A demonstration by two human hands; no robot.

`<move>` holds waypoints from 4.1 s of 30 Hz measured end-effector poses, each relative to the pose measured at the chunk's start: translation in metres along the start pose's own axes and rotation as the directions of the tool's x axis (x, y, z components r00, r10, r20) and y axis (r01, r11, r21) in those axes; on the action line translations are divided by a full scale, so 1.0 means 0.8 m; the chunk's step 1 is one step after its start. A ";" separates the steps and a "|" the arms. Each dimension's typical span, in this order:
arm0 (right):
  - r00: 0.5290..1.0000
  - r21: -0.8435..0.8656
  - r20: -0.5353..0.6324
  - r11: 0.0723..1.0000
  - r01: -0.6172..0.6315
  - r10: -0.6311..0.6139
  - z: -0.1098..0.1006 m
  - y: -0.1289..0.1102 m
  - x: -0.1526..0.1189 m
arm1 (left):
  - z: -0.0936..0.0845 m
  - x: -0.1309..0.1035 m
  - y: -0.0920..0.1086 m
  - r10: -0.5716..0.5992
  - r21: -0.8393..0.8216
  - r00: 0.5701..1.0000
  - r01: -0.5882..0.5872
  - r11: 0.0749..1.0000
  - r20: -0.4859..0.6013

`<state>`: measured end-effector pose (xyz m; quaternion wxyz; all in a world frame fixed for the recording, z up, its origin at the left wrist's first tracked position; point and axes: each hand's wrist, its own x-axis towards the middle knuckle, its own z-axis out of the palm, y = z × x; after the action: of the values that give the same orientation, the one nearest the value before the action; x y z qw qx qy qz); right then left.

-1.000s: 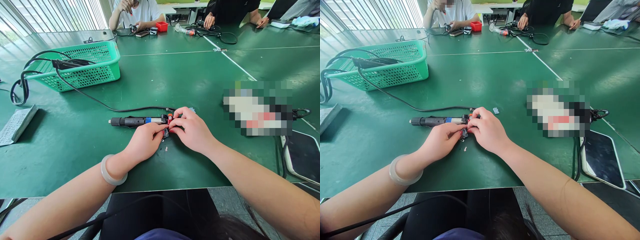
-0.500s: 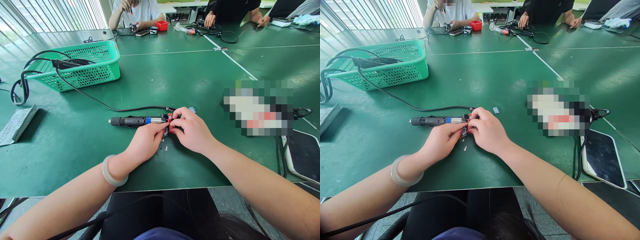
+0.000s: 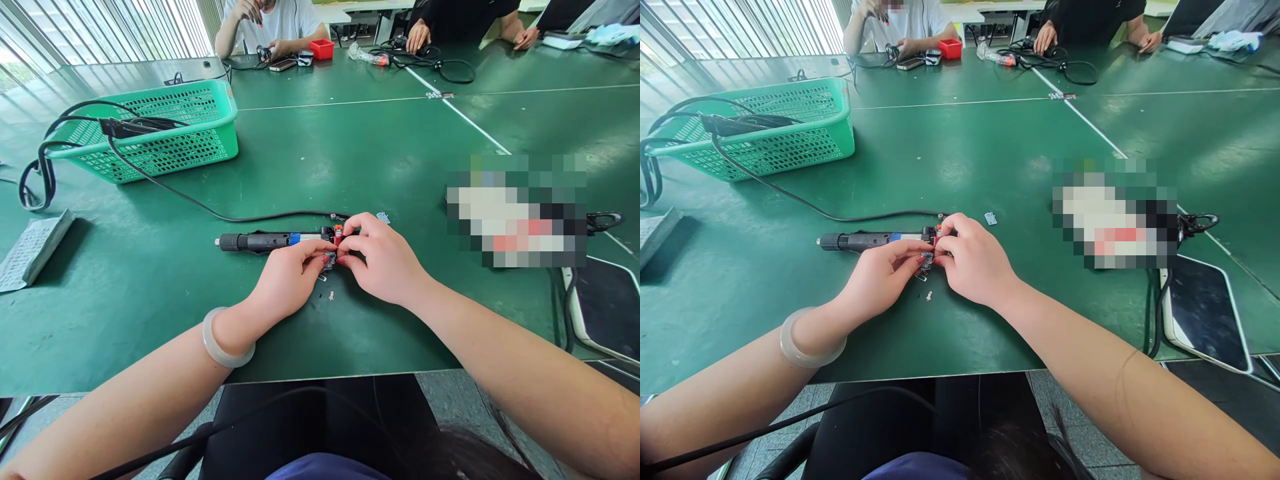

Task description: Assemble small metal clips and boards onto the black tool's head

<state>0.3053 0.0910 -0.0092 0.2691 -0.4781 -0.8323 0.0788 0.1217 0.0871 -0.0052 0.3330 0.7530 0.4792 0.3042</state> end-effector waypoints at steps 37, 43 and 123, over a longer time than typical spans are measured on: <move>1.000 0.014 -0.014 1.000 0.010 -0.010 0.001 0.002 -0.002 | 0.004 -0.006 0.009 -0.021 -0.032 0.998 0.020 0.999 -0.053; 1.000 0.005 -0.016 1.000 0.014 -0.014 0.000 0.002 -0.002 | 0.003 -0.005 0.009 -0.019 0.000 0.997 0.019 1.000 -0.070; 0.896 0.397 0.143 0.805 -0.440 0.420 -0.005 -0.008 -0.009 | 0.007 0.014 0.000 -0.306 -0.645 0.928 0.368 0.670 0.212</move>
<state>0.3053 0.0808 -0.0059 0.3204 -0.5828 -0.6719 0.3259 0.1305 0.0964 -0.0070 0.6532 0.4916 0.4518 0.3571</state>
